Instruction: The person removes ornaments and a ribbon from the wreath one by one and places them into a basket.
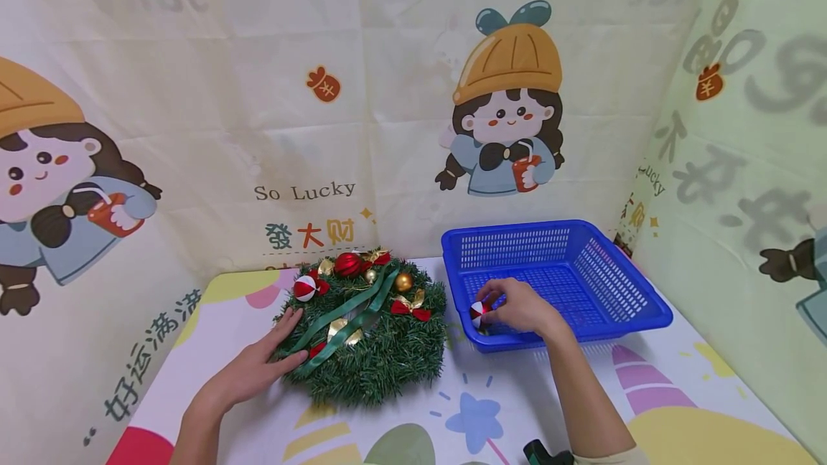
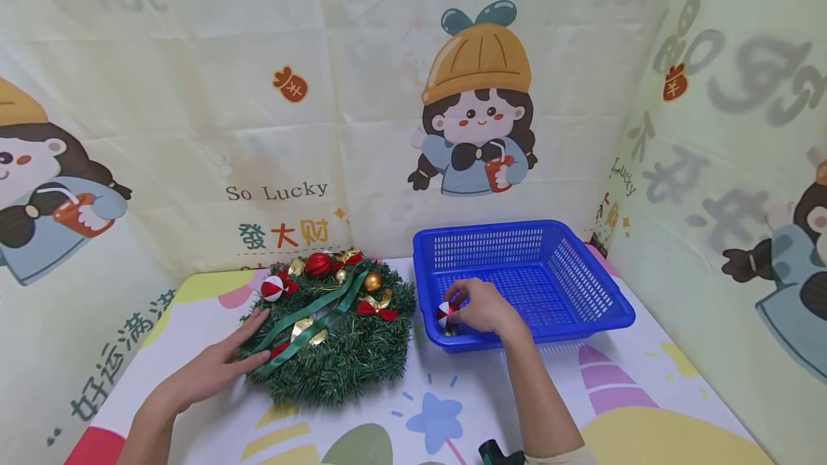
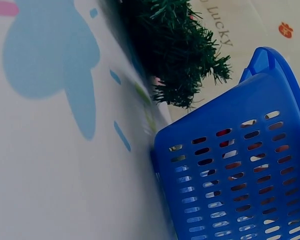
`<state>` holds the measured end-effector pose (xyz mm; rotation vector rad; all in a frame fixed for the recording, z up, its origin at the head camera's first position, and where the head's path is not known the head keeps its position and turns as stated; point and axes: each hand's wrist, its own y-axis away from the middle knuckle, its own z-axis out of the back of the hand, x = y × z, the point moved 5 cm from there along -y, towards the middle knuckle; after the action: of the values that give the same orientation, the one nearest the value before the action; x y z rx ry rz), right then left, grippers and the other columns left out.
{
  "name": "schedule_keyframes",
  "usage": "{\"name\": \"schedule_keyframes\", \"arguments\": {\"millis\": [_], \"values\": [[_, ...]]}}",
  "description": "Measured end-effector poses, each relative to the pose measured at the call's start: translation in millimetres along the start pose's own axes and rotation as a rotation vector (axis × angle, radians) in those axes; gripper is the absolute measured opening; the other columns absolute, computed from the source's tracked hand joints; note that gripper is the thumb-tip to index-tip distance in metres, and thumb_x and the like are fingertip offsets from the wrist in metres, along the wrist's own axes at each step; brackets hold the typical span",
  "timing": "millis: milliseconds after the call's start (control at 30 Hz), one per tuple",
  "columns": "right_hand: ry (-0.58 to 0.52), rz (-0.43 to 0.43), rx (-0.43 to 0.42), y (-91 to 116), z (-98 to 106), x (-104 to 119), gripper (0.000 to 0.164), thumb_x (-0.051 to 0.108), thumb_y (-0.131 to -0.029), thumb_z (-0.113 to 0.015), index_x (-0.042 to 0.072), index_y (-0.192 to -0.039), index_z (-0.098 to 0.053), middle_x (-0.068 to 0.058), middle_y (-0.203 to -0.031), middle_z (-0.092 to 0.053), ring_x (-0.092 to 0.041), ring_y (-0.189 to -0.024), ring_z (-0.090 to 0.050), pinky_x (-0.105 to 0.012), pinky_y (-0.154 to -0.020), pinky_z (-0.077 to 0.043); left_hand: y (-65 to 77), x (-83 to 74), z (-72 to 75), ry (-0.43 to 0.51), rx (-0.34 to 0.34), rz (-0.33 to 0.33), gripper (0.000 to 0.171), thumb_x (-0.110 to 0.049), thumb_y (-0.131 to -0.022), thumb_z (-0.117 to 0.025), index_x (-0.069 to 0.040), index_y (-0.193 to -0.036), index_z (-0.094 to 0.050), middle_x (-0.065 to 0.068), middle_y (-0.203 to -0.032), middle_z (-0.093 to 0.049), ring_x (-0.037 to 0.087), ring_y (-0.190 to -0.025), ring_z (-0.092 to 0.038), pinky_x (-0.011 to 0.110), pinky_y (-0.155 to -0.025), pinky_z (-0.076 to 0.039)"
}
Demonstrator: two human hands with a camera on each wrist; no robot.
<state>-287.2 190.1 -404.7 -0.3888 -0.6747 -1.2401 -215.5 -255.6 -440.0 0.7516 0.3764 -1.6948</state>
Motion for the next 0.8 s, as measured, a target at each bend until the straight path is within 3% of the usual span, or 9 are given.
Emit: {"name": "schedule_keyframes", "arguments": {"millis": [267, 800], "values": [[0.001, 0.026, 0.007, -0.2, 0.0, 2.6, 0.024, 0.012, -0.088, -0.081, 0.01, -0.112, -0.074, -0.01, -0.105, -0.074, -0.031, -0.103, -0.066, -0.053, -0.092, -0.054, -0.1, 1.0, -0.5, -0.003, -0.005, -0.007, 0.086, -0.055, -0.102, -0.06, -0.023, -0.169, -0.017, 0.016, -0.176, -0.006, 0.055, -0.156, -0.015, 0.077, -0.113, -0.029], [0.017, 0.0, -0.008, 2.3, 1.5, 0.8, 0.023, 0.011, -0.091, -0.079, 0.01, -0.113, -0.074, -0.009, -0.108, -0.075, -0.031, -0.108, -0.066, -0.057, -0.096, -0.052, -0.4, 1.4, -1.2, -0.002, -0.005, -0.008, 0.086, -0.054, -0.102, -0.06, -0.021, -0.169, -0.017, 0.017, -0.176, -0.006, 0.055, -0.156, -0.015, 0.077, -0.113, -0.029]]}}
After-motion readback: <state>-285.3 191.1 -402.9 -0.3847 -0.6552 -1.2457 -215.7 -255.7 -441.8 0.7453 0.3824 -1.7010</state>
